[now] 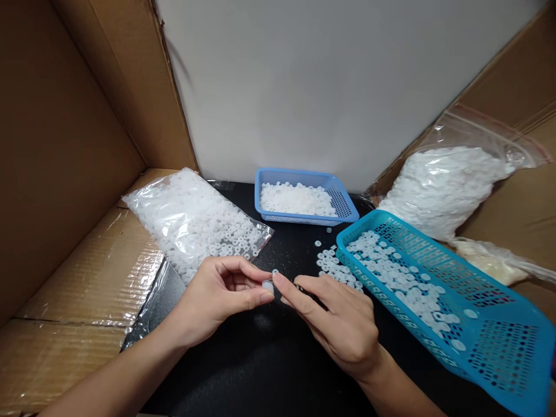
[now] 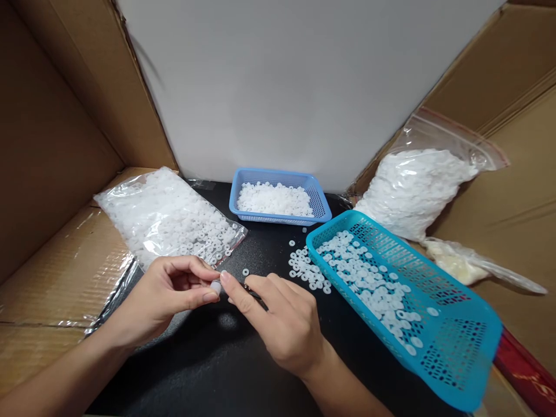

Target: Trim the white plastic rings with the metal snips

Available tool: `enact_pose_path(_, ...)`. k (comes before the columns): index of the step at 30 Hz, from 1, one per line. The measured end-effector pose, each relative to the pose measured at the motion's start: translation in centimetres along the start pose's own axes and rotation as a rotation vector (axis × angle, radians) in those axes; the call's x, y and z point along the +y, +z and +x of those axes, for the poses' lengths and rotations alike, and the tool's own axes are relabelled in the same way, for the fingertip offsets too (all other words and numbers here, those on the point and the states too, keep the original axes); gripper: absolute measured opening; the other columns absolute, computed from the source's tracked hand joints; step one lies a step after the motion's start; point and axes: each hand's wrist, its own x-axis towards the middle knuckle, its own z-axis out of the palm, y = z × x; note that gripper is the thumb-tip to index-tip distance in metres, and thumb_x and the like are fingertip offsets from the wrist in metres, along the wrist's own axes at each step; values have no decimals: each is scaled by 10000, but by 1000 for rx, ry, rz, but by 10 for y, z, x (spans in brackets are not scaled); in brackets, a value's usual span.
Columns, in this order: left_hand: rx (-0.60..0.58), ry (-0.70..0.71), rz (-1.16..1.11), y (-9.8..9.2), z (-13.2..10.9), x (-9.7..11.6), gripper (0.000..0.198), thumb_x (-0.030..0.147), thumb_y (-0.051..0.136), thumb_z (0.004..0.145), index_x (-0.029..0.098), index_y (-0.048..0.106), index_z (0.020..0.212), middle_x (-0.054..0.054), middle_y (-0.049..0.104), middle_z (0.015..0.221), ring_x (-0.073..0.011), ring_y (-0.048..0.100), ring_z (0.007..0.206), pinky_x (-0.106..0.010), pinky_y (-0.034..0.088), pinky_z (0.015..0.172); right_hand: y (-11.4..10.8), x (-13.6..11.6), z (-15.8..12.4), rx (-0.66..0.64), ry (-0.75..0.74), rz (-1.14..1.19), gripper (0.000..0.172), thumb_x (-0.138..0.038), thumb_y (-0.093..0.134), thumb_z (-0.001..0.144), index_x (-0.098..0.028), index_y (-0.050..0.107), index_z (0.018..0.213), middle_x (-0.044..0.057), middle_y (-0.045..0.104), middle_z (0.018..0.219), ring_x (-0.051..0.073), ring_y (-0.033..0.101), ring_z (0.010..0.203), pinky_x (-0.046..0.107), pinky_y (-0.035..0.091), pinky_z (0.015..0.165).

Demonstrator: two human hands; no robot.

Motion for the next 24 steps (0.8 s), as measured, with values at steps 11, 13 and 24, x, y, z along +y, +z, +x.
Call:
enact_pose_path(11, -10, -2, -13, 1, 2, 3, 153, 133, 884, 682, 138, 773, 787, -12, 726, 710, -42, 648, 624, -86, 504, 608, 0, 0, 2, -14, -6, -4, 361, -46, 629, 908, -95, 677, 1262, 54, 650, 874, 105, 496, 724, 255, 364, 641)
enact_pose_path(13, -17, -4, -4, 0, 2, 4, 155, 124, 881, 682, 138, 771, 790, -11, 726, 711, -39, 643, 613, -83, 497, 596, 0, 1, 2, -17, -12, -8, 350, -51, 620, 916, -103, 681, 1256, 54, 656, 877, 103, 502, 726, 254, 370, 640)
enact_pose_path(24, -12, -50, 109, -1, -1, 4, 194, 179, 883, 682, 101, 736, 781, -20, 707, 686, -40, 605, 594, -96, 465, 569, -1, 1, 2, -40, -43, -8, 316, -62, 569, 954, -102, 673, 1249, 53, 665, 879, 107, 498, 728, 256, 368, 642)
